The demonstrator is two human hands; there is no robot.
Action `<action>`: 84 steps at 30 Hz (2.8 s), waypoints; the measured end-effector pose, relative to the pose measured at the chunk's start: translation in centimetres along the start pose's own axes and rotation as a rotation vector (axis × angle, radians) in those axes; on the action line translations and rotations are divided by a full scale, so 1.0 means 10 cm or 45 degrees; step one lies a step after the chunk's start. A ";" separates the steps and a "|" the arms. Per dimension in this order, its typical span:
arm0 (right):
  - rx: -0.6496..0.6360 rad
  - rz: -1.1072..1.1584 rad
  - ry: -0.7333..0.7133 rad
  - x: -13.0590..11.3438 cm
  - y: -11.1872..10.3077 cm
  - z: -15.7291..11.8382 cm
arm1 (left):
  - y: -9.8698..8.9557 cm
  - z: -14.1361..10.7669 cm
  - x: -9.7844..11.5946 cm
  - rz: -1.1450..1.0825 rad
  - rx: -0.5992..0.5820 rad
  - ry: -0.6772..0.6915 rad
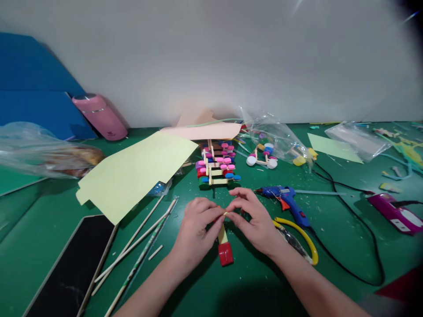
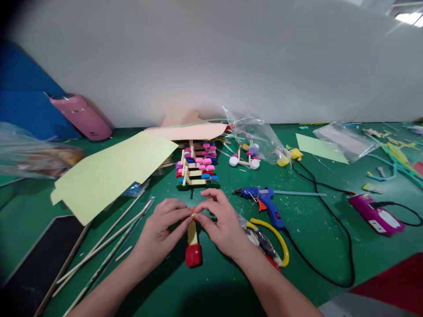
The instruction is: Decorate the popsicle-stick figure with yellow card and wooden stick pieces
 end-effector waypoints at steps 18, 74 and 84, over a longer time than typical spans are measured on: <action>0.156 0.079 0.185 0.13 -0.06 -0.12 | 0.01 0.00 -0.04 -0.039 0.035 -0.064; -0.069 -0.880 0.594 0.54 -0.64 -1.13 | -0.09 0.01 0.07 0.228 0.072 -0.028; -0.114 0.011 0.797 0.46 -0.57 -1.09 | -0.19 -0.06 -0.11 -0.014 0.069 -0.190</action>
Point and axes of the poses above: each hand's wrist, its own z-axis towards the middle knuckle, its own y-axis out of the palm, x = y × z, the point moved 7 cm from there along z, towards the middle knuckle, and after that the axes turned 4 degrees about -x, right-handed, at the moved point
